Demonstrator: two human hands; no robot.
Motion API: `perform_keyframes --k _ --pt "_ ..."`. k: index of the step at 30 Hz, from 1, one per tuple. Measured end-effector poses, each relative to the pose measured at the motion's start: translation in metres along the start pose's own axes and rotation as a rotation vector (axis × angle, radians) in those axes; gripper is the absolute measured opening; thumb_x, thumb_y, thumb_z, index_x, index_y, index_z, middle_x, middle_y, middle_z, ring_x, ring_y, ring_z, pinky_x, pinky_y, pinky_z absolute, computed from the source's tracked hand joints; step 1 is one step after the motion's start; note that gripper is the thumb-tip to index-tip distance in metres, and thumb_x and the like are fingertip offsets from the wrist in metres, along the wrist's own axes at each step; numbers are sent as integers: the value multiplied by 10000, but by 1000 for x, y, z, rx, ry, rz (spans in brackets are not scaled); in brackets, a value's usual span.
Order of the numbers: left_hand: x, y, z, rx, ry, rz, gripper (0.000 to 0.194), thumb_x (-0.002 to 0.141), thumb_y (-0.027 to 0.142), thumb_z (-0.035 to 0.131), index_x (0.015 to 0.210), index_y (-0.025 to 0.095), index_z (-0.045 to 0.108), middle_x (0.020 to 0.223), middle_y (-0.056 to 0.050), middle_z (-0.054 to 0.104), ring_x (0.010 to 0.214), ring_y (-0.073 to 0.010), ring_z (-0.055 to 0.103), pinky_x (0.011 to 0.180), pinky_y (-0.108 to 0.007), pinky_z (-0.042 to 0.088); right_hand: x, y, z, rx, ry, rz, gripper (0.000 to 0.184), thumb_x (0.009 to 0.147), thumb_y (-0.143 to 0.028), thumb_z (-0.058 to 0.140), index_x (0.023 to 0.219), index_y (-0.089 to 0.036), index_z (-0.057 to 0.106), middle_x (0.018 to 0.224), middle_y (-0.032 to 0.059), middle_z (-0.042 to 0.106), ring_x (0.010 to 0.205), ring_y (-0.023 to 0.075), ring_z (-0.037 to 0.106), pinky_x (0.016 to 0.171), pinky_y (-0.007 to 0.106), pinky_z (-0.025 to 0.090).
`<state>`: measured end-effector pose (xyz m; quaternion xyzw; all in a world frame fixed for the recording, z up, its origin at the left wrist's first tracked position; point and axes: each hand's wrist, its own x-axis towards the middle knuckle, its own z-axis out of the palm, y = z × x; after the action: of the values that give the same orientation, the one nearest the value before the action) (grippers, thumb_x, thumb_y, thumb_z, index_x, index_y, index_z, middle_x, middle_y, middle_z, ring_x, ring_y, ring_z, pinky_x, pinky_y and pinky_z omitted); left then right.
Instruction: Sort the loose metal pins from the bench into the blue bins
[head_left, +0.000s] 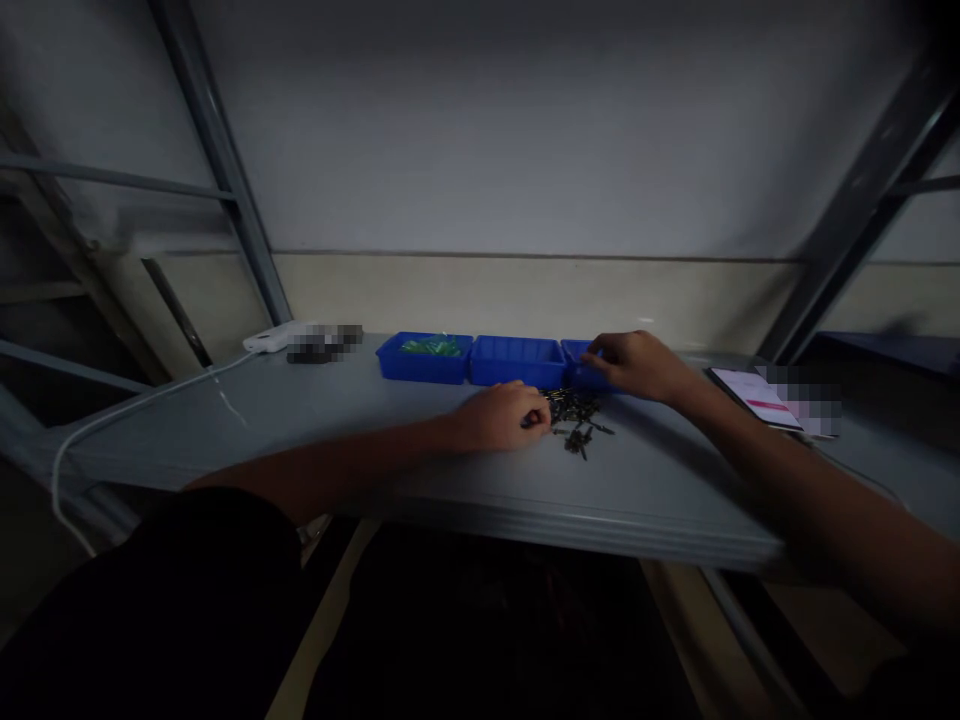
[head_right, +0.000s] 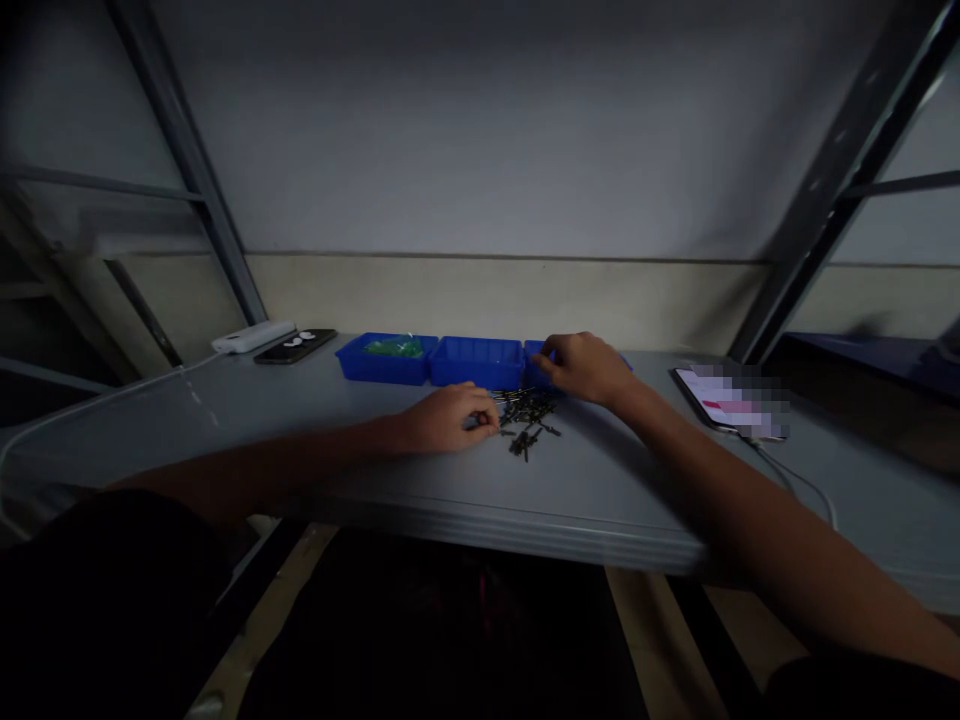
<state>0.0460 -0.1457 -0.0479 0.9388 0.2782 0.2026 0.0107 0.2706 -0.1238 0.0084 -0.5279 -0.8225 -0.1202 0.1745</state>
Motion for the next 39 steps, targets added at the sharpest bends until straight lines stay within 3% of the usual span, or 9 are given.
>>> perform_keyframes --k 6,12,17,20,23,26,28,34,39 --pt "4 -17 3 45 97 -76 148 864 206 438 853 180 583 875 -27 617 867 -169 517 802 -301 396 -9 -26 2 109 -185 -245 336 882 -392 366 826 -191 630 716 43 638 623 152 541 583 268 351" --pt "8 -27 -1 23 176 -132 103 855 188 460 848 162 559 842 -33 601 857 -166 531 819 -306 407 -11 -32 12 185 -232 -327 248 857 -285 388 789 -187 605 695 26 618 610 133 516 594 258 345" --pt "6 -18 -4 -6 200 -145 83 852 198 480 847 163 555 833 -30 603 849 -162 536 796 -296 420 -10 -32 10 271 -219 -305 183 778 -217 421 755 -187 600 678 6 620 600 124 518 593 246 362" --pt "4 -15 -4 -37 188 -197 156 850 283 513 952 169 544 816 -21 603 824 -163 542 753 -292 426 -8 -24 3 283 -199 -246 175 736 -237 437 716 -182 603 655 1 614 597 129 520 580 245 364" --pt "5 -12 -4 -45 160 -217 269 830 369 540 1016 175 523 800 -16 599 818 -169 542 716 -290 421 -3 -7 -4 216 -68 -129 229 741 -277 427 698 -163 621 634 21 611 585 139 518 581 260 359" --pt "10 -4 -3 5 127 -196 306 789 453 574 941 189 552 846 -21 603 834 -179 538 725 -304 413 2 10 -5 99 80 4 309 782 -317 406 757 -146 661 650 54 622 588 155 527 582 276 354" --pt "15 0 -2 71 106 -176 338 758 507 592 890 196 575 880 -26 610 862 -196 532 748 -326 405 4 17 -2 62 104 39 348 807 -351 399 808 -139 675 687 71 637 610 165 540 588 280 358" --pt "18 -6 1 137 51 -158 146 803 311 538 790 202 635 819 -17 646 838 -193 535 742 -328 397 1 4 2 100 25 -58 360 843 -390 402 836 -143 663 696 61 637 593 147 521 582 272 356" --pt "15 -20 3 133 77 -180 134 808 250 506 809 196 628 823 -23 647 841 -194 546 744 -322 414 -4 -15 6 164 -72 -195 314 850 -380 413 807 -166 640 639 23 608 542 123 484 554 259 330"
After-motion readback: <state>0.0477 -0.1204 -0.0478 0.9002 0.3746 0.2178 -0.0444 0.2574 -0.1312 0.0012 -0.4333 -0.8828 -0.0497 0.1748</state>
